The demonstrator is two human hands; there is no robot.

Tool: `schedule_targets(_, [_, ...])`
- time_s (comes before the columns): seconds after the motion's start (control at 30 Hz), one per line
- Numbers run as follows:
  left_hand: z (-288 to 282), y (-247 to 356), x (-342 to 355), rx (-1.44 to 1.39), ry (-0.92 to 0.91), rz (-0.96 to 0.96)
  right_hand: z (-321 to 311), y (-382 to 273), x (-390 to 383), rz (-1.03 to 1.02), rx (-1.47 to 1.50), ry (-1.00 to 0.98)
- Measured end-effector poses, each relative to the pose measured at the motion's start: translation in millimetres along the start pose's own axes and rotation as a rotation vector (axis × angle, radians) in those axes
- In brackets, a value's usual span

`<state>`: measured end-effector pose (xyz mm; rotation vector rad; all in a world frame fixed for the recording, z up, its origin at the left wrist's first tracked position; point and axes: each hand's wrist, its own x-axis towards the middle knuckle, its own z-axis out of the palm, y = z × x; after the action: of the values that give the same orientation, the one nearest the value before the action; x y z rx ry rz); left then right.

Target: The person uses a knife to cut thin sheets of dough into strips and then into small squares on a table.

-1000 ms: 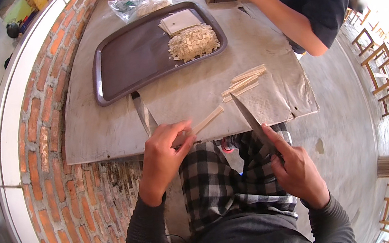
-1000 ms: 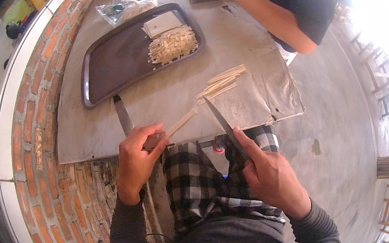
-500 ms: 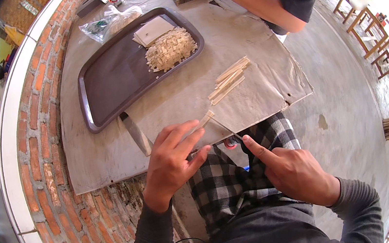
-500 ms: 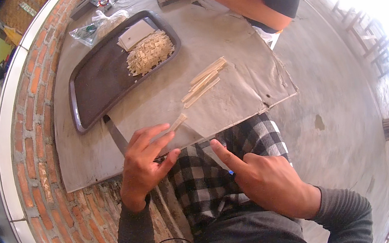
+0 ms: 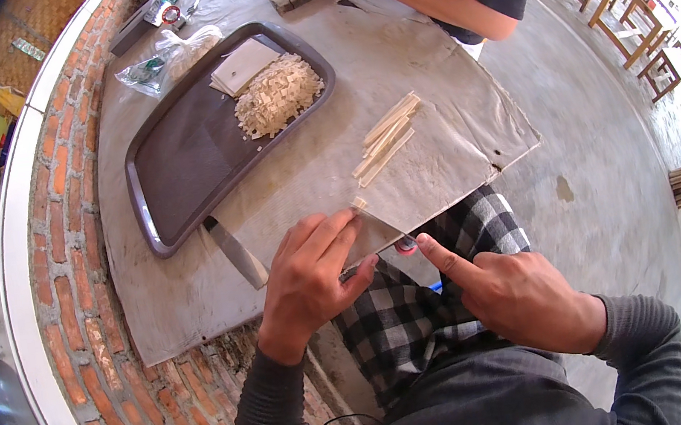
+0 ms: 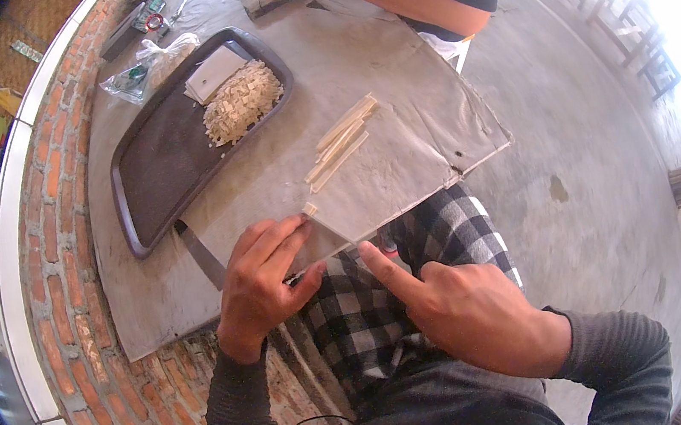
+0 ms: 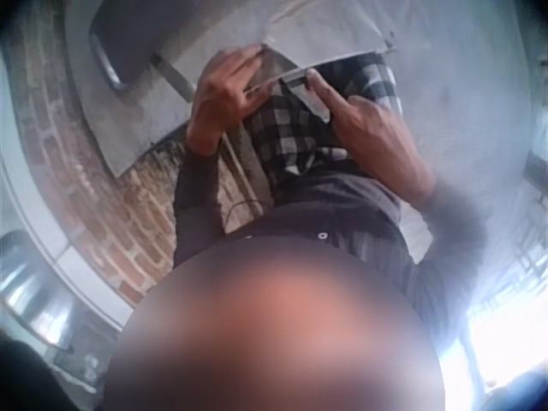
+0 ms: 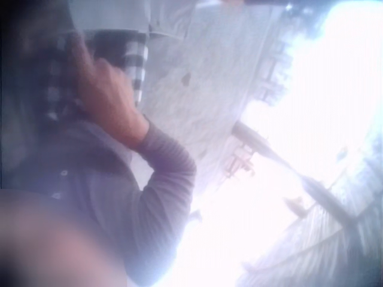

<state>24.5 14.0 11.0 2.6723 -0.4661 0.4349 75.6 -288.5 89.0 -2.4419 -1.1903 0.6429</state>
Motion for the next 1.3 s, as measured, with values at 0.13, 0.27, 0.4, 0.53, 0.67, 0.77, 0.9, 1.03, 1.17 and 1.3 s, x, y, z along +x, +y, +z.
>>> schedule_targets(0.13, [1, 0, -2, 0.039, 0.011, 0.023, -6, -3, 0, 0.013, 0.017, -0.045])
schedule_targets(0.27, [2, 0, -1, 0.062, 0.021, 0.037, -9, -6, 0, 0.024, 0.045, -0.076])
schedule_targets(0.4, [0, -1, 0, 0.065, 0.022, 0.052, -14, -9, 1, 0.026, 0.02, -0.096])
schedule_targets(0.53, [-1, -3, 3, 0.037, 0.025, 0.044, -17, -9, 3, 0.013, -0.001, -0.103])
schedule_targets(0.67, [2, -3, 0, 0.026, 0.043, 0.038, -19, -11, 3, 0.025, -0.01, -0.122])
schedule_targets(0.77, [3, -4, -1, 0.014, 0.055, 0.036, -18, -13, 5, 0.028, -0.028, -0.12])
schedule_targets(0.9, [5, -7, -5, -0.002, 0.066, 0.04, -15, -14, 11, 0.001, -0.039, -0.098])
schedule_targets(1.03, [1, -4, -6, -0.017, 0.069, 0.029, -12, -15, 18, -0.027, -0.055, -0.065])
schedule_targets(1.17, [0, -3, -5, -0.036, 0.078, 0.03, -5, -10, 24, -0.046, -0.062, -0.026])
schedule_targets(1.3, [-1, -2, -7, -0.04, 0.083, 0.023, 2, -8, 33, -0.069, -0.068, 0.02])
